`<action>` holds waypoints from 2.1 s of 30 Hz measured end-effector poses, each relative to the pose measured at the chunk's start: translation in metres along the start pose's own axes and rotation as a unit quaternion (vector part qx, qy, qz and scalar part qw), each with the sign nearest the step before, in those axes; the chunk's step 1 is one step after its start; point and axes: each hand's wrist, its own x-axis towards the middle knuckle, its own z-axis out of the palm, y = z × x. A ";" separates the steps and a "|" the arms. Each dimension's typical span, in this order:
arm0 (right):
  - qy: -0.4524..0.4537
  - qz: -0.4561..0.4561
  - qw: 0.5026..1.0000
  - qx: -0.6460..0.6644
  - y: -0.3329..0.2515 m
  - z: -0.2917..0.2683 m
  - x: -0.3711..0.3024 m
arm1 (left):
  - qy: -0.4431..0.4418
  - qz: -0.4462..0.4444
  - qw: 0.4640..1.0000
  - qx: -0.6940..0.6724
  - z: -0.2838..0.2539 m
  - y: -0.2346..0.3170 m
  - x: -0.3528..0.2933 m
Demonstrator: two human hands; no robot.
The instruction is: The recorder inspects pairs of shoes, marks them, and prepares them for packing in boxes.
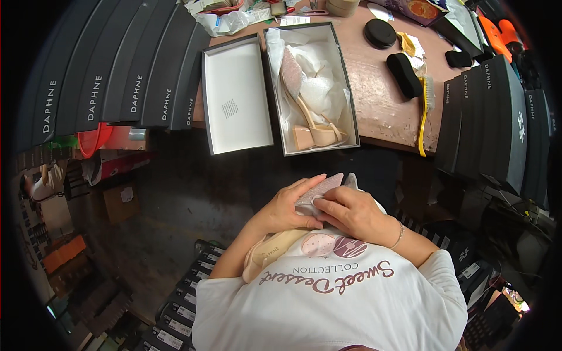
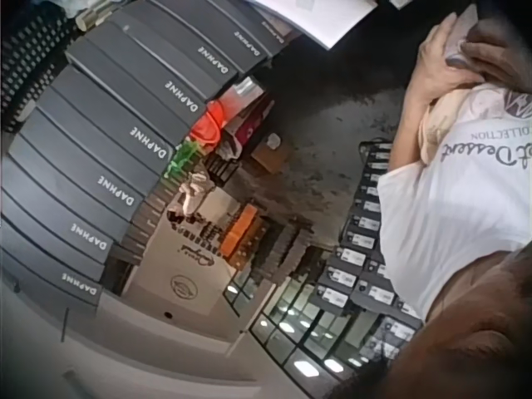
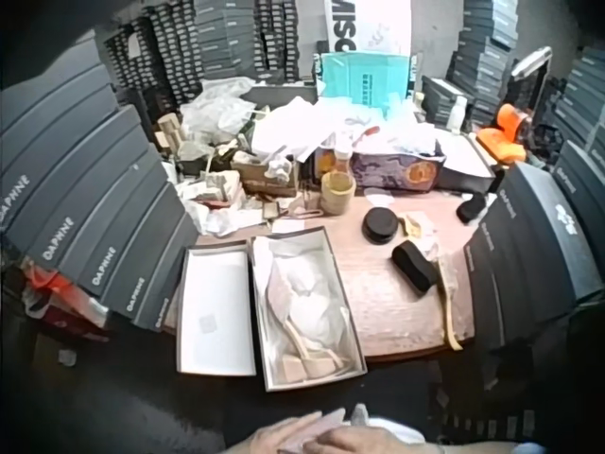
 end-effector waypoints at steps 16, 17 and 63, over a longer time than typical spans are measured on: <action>0.064 0.017 0.997 0.041 0.004 -0.038 0.021 | 0.387 0.220 0.884 0.145 -0.089 0.068 -0.006; 0.064 0.013 0.997 0.035 0.002 -0.039 0.023 | 0.402 0.228 0.877 0.130 -0.089 0.071 -0.002; 0.182 0.218 0.855 0.434 0.059 -0.014 0.028 | 0.038 0.021 0.956 -0.291 -0.018 0.035 0.042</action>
